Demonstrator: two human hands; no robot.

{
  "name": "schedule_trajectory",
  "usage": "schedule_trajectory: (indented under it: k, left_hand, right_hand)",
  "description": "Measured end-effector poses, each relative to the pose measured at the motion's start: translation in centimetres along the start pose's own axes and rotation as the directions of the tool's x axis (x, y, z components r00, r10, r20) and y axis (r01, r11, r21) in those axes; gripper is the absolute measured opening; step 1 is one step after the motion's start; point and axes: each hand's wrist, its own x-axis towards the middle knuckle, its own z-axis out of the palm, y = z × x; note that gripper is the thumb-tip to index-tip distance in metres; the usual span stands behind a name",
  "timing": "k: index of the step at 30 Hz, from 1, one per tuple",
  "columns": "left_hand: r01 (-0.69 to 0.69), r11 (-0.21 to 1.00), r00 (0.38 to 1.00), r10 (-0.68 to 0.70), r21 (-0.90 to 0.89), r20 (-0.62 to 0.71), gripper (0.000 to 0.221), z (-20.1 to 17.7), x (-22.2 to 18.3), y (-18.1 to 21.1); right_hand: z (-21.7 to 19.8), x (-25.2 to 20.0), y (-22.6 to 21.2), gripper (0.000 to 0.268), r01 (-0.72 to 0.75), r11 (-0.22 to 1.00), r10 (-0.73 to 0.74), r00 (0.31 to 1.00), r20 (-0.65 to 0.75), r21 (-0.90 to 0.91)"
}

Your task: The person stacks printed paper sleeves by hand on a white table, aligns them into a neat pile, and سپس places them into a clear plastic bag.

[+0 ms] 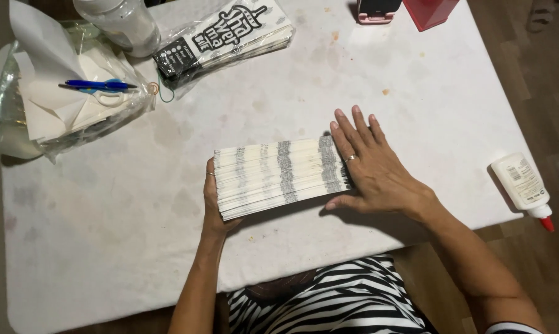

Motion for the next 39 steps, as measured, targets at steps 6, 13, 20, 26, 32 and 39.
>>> schedule_trajectory:
  k: [6,13,20,26,32,39]
  left_hand:
    - [0.018,1.000,0.999,-0.018,-0.011,-0.040,0.092,0.6,0.1,0.3]
    - [0.062,0.997,0.992,-0.066,-0.048,-0.103,0.076,0.7,0.5,2.9]
    - [0.029,0.997,0.997,-0.034,-0.078,-0.065,0.054,1.0,0.6,2.3]
    - [0.119,0.985,0.925,-0.064,-0.125,0.375,0.145,-3.6,3.0,12.7]
    - [-0.352,0.613,0.909,0.043,0.707,0.414,0.124,2.4,4.1,16.8]
    - [-0.573,0.406,0.819,0.238,0.712,0.523,0.124,8.8,5.4,16.8]
  right_hand:
    - [0.5,0.3,0.0,0.145,0.021,0.999,-0.021,1.000,0.000,-0.040]
    - [3.0,-0.1,2.7,0.134,0.082,0.997,-0.079,0.980,-0.184,0.005]
    - [5.2,-0.5,5.4,0.031,0.235,0.922,-0.082,0.895,-0.438,0.307]
    - [-1.4,-1.9,3.3,0.026,0.183,0.948,-0.041,0.882,-0.470,0.261]
    - [-7.5,-2.2,-0.2,0.020,0.234,0.966,-0.257,0.814,-0.521,-0.110]
    - [-10.4,-3.1,-2.5,0.007,0.146,0.862,-0.328,0.891,-0.314,-0.486]
